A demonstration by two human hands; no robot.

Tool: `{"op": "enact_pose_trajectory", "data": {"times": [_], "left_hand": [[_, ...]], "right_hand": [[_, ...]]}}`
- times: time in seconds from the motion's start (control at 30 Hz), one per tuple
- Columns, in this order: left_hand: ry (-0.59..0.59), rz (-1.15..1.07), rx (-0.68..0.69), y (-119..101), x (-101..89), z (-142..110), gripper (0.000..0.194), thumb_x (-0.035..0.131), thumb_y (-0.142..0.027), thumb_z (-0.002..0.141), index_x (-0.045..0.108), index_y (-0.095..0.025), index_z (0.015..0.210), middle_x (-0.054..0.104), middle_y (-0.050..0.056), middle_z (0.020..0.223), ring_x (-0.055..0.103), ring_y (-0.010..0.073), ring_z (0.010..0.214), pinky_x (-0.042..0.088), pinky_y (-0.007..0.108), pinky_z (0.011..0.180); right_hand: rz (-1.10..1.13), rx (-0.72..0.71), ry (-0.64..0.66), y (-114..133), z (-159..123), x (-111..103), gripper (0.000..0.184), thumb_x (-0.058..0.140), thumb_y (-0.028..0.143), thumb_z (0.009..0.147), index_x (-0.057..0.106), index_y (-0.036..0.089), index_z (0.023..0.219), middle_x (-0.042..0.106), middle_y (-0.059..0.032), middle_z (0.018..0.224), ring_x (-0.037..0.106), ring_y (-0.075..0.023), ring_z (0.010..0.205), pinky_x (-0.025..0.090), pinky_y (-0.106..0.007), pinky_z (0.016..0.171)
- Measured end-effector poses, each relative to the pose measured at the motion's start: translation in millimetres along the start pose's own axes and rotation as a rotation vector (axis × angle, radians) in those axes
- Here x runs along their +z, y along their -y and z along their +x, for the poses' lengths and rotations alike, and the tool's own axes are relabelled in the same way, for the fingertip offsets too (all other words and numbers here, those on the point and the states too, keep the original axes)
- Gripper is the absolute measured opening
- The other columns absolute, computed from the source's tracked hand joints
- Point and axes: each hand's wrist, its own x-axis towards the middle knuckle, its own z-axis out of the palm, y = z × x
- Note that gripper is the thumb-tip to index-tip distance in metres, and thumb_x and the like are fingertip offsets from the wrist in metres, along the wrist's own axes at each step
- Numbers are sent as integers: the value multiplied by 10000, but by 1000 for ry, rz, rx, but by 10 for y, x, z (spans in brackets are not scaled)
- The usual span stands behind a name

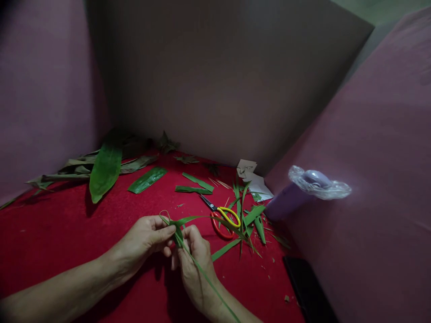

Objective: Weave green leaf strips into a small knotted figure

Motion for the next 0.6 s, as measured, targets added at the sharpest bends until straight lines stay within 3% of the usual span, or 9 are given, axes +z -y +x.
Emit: {"op": "enact_pose_trajectory", "data": {"times": [0.23, 0.47, 0.6], "left_hand": [[-51, 14, -14, -12, -25, 2, 235, 745, -273, 615, 597, -91, 611, 598, 22, 546, 534, 89, 425, 440, 199, 431], [92, -213, -55, 57, -2, -10, 203, 729, -251, 651, 598, -105, 598, 595, 25, 550, 528, 99, 448, 452, 232, 475], [108, -225, -30, 42, 51, -44, 164, 742, -221, 631, 636, -97, 641, 607, 37, 589, 537, 109, 496, 443, 237, 509]], "right_hand": [[-37, -6, -16, -1, -21, 2, 184, 442, 357, 892, 473, 187, 828, 550, 14, 673, 453, -81, 506, 327, -205, 465], [-190, -78, -116, 26, -19, 11, 202, 413, 346, 906, 453, 194, 779, 516, 26, 596, 455, -88, 492, 342, -203, 465], [-246, -76, -157, 20, -34, 19, 159, 424, 329, 902, 460, 203, 812, 531, 15, 618, 479, -105, 523, 368, -212, 486]]}}
